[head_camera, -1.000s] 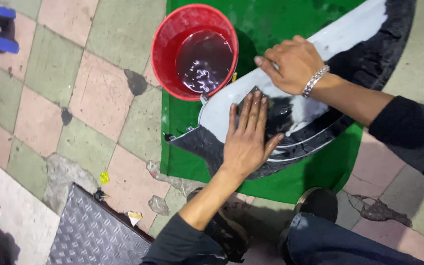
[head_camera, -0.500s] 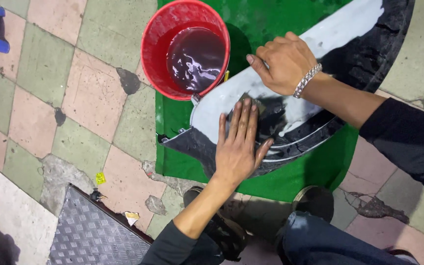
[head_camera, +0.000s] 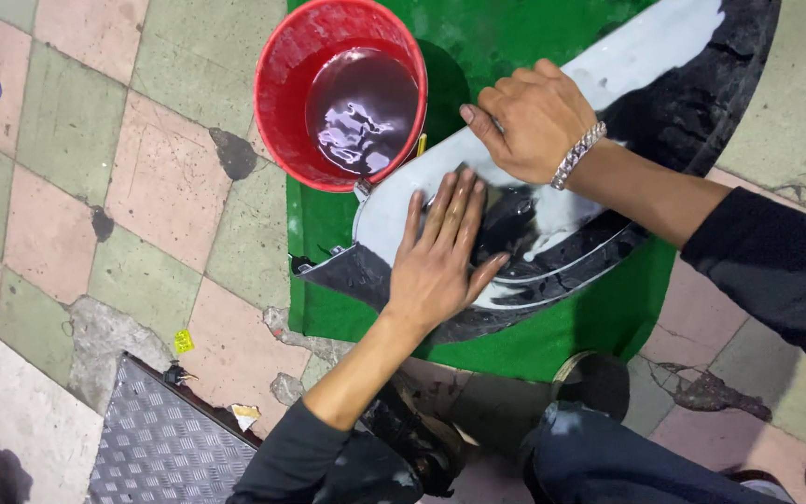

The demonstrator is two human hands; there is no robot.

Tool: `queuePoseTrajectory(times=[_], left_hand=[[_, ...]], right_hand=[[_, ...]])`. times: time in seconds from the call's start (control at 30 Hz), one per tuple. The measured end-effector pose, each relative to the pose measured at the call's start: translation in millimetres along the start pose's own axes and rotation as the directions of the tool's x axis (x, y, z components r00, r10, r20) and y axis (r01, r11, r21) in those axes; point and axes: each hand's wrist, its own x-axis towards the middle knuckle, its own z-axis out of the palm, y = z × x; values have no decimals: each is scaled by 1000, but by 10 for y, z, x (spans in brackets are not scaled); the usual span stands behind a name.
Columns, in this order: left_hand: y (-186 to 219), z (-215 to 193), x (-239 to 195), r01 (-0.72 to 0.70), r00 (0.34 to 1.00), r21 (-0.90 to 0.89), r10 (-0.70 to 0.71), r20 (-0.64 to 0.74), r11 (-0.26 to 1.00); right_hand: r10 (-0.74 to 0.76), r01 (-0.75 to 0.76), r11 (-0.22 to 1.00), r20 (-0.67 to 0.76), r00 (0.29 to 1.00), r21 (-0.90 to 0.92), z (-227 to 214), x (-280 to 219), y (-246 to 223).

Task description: The person sits on the floor and sands a white automotive mud flap using a sanding block. They repeatedly dip the sanding block into a red bucket of water and continue sanding the surface of the mud flap.

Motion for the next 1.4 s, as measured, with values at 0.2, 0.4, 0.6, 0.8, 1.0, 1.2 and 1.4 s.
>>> queuePoseTrajectory(times=[0.2, 0.4, 0.6, 0.8, 1.0, 1.2, 1.4], left_hand=[[-52, -109, -158, -23, 1000, -23, 24, 19, 999], [-34, -110, 27, -10, 999, -25, 11, 31, 1000], [-40, -159, -114, -29, 998, -18, 30, 53, 999], [-15, -185, -17, -46, 999, -29, 46, -3, 999], [-9, -160, -8, -41, 999, -31, 41, 26, 999], [-21, -229, -122, -19, 998, -39, 22, 61, 999], [-98, -117, -287, -77, 995, 18, 75, 70, 997]], right_hand=[[-10, 10, 1000, -39, 999, 14, -2, 0, -9], [-25, 25, 1000, -42, 999, 8, 12, -6, -11], [-12, 12, 1000, -34, 999, 26, -6, -14, -8], [-13, 13, 1000, -27, 1000, 16, -4, 6, -12], [-1, 2, 999, -25, 1000, 40, -15, -9, -21], [-7, 10, 998, -51, 999, 55, -37, -11, -29], [-6, 8, 999, -49, 999, 48, -40, -11, -25]])
